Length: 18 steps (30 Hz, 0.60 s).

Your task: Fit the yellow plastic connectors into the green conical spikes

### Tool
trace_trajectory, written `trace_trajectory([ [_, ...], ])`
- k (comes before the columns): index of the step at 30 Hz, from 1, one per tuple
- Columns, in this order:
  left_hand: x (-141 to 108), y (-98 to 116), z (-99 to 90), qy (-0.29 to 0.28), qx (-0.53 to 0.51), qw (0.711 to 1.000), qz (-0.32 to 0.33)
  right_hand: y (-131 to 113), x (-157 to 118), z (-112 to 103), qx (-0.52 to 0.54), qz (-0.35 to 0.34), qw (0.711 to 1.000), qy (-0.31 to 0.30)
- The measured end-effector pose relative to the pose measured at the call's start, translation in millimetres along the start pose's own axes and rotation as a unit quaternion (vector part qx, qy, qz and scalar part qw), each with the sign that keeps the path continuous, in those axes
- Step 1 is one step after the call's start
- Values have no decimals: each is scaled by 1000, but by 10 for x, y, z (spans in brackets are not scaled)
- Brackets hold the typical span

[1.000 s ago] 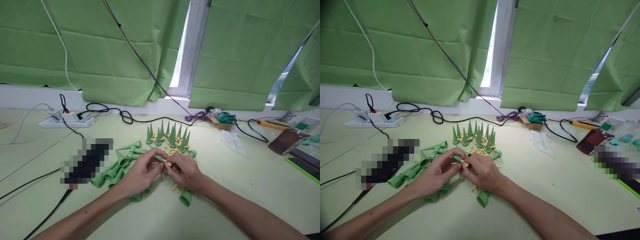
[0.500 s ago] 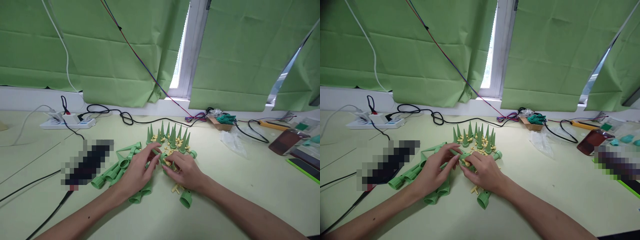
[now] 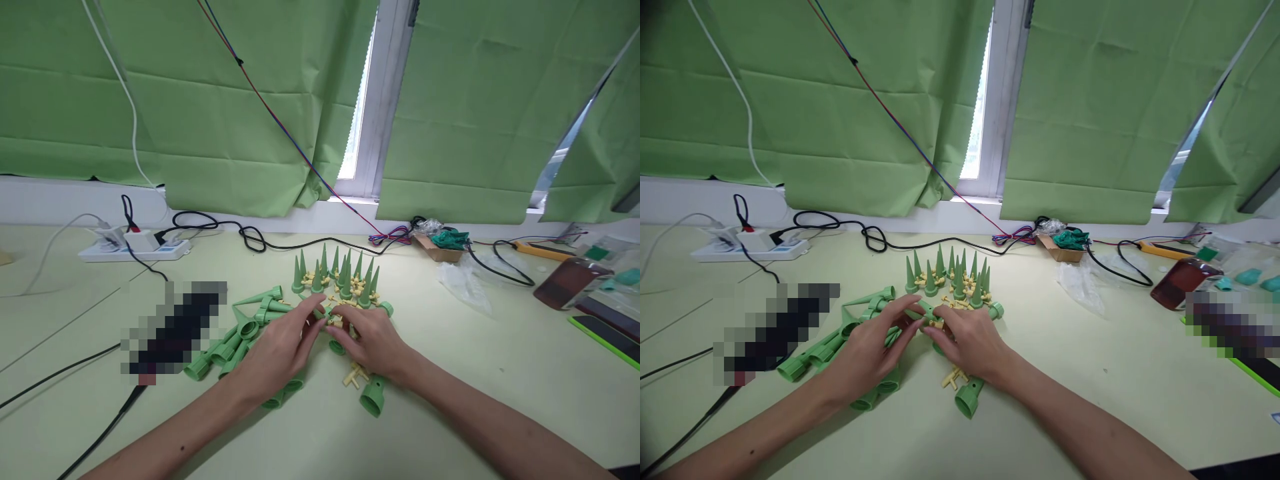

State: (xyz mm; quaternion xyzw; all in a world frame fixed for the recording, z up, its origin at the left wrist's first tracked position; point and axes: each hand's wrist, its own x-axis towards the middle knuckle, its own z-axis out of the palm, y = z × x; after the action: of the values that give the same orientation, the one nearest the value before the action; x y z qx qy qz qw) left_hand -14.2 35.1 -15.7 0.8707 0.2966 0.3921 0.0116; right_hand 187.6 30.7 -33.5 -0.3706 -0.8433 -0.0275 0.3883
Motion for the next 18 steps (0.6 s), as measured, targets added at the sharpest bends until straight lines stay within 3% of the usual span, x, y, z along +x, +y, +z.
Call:
trace_trajectory([
  [10,-25,47,-27,-25,23,993,117,-88,14,25,-67,-65,993,67],
  [18,-33,77,-11,8,42,989,140,-148,49,-21,-75,-88,990,75],
])
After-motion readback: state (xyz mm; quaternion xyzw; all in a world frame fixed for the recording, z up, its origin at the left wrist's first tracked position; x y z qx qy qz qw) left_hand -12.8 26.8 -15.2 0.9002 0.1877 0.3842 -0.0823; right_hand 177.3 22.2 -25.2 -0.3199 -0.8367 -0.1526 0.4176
